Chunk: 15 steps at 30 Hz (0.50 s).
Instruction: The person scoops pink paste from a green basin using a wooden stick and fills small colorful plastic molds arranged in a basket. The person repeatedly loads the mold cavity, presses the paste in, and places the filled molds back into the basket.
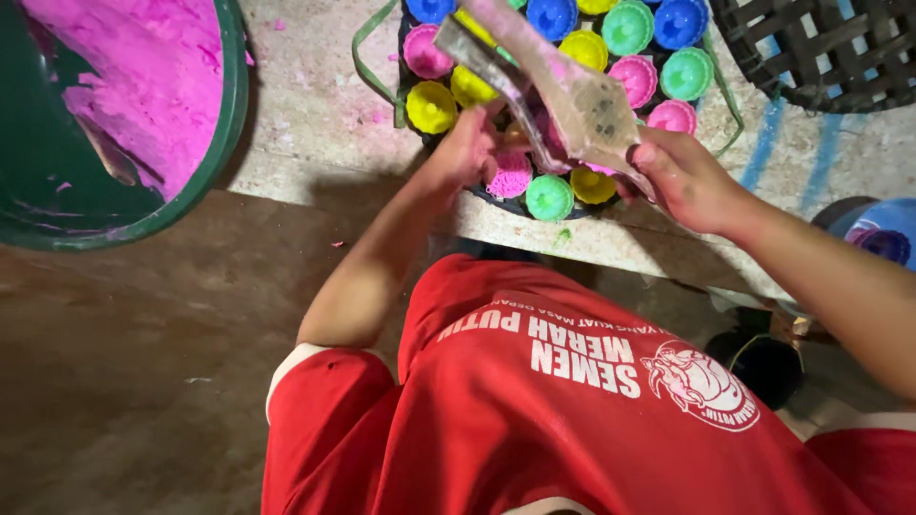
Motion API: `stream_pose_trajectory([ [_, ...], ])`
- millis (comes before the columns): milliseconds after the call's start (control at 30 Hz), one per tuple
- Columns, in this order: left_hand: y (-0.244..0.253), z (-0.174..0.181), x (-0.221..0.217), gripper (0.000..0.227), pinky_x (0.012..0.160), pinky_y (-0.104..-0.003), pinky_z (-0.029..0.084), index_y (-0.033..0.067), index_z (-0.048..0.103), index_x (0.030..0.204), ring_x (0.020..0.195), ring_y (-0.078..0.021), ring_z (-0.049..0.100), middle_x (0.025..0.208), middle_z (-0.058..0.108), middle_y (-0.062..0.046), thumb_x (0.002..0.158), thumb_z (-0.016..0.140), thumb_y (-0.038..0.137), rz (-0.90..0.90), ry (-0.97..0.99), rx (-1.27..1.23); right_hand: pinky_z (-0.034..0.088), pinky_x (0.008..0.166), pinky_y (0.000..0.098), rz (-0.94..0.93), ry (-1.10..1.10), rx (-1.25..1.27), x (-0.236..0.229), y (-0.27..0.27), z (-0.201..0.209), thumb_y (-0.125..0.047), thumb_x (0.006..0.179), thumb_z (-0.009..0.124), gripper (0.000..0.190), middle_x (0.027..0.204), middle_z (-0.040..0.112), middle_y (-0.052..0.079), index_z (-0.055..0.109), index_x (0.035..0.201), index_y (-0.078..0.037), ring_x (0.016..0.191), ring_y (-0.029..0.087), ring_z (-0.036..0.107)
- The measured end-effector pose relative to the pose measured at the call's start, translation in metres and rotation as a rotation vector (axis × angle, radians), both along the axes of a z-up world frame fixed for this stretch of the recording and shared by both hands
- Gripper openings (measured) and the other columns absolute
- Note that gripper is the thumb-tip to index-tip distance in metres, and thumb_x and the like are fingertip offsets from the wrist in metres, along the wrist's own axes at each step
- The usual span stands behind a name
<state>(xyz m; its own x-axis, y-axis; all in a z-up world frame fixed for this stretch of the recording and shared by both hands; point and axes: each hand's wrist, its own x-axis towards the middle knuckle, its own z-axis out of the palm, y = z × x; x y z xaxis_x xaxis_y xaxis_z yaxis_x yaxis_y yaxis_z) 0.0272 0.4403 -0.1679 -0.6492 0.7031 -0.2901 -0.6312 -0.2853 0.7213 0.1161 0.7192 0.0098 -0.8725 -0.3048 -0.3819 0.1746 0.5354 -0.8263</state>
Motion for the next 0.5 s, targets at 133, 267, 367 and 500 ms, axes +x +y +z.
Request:
stream_pose_trajectory([
  [133,-0.018,0.01,0.026,0.064,0.07,-0.029,0.045,0.0124,0.025,0.163,0.082,-0.0142,0.057,0.123,0.076,-0.015,0.105,0.041,0.033,0.2,0.509,-0.32,0.05,0.068,0.0295,-0.093,0.058,-0.11,0.002,0.012,-0.015,-0.068,0.106,0.036,0.072,0.085,0.063,0.005,0.06,0.12,-0.001,0.075,0.015,0.061],
  [267,-0.044,0.046,0.031,0.063,0.091,-0.035,0.043,0.01,0.036,0.157,0.104,-0.019,0.058,0.132,0.07,-0.014,0.103,0.046,0.041,0.352,0.118,-0.002,0.05,0.065,0.0309,-0.106,0.006,-0.097,0.009,0.039,-0.017,-0.076,0.103,0.031,0.083,0.083,0.067,0.007,0.065,0.111,-0.001,0.073,0.016,0.064],
  [367,-0.036,0.079,0.021,0.065,0.107,-0.041,0.042,0.0081,0.045,0.152,0.12,-0.0227,0.058,0.139,0.065,-0.012,0.101,0.051,0.048,0.372,-0.084,0.374,0.048,0.061,0.0329,-0.05,-0.109,-0.017,0.016,0.054,-0.007,-0.076,0.102,0.025,0.088,0.082,0.07,0.01,0.07,0.106,0.0,0.07,0.017,0.063],
  [500,0.017,0.108,0.003,0.065,0.119,-0.045,0.04,0.0061,0.055,0.139,0.128,-0.0254,0.058,0.134,0.06,-0.009,0.102,0.051,0.059,0.324,-0.129,0.822,0.059,0.075,0.0337,0.01,-0.552,-0.064,0.009,0.048,0.017,-0.068,0.097,0.03,0.08,0.088,0.073,0.013,0.068,0.111,0.001,0.078,0.019,0.07],
])
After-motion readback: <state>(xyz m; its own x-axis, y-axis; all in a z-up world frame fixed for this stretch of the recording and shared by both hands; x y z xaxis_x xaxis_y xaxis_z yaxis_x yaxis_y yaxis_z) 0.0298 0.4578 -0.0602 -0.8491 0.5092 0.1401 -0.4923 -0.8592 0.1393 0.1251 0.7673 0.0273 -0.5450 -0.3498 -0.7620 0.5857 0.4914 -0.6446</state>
